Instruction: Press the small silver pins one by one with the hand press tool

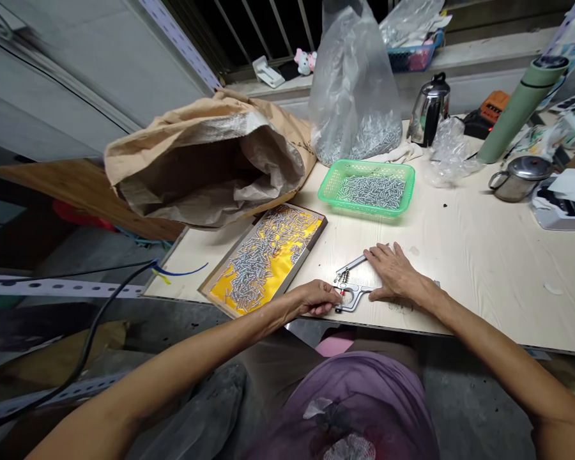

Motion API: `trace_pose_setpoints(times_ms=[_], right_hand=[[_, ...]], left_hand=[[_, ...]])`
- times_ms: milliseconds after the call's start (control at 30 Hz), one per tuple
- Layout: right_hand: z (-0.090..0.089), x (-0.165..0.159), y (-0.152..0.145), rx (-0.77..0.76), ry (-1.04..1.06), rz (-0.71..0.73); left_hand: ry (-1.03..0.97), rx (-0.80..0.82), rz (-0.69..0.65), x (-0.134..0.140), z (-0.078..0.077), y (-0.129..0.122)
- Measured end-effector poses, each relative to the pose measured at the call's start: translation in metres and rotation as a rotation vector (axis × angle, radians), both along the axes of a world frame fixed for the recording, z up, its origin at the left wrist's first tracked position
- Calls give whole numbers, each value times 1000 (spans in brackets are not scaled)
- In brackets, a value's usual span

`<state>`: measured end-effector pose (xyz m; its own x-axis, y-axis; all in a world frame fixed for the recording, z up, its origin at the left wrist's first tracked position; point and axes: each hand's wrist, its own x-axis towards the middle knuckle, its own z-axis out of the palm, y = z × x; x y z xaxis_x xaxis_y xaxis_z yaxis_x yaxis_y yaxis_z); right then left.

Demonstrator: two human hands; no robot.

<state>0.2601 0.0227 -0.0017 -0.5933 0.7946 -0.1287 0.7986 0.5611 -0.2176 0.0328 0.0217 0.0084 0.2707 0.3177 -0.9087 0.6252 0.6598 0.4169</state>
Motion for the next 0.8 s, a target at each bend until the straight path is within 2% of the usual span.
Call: trace_pose_setpoints(times_ms=[333,533,600,700,800], right_hand=[[17,-9,-8,25,-29,-41],[16,-11,-12,27,-39,-55],[15,-11,-13,43,-39,-65],[16,-12,-15,49,-26,-72],[16,-15,-17,42,-22,-78]], left_hand=[[-9,5,43,-1,-6,-2],[21,56,15,-1,4,-6],[85,200,-61,-4,10,-13],[254,705,-213,-3,17,-24],[253,1159,-416,10,13,-28]])
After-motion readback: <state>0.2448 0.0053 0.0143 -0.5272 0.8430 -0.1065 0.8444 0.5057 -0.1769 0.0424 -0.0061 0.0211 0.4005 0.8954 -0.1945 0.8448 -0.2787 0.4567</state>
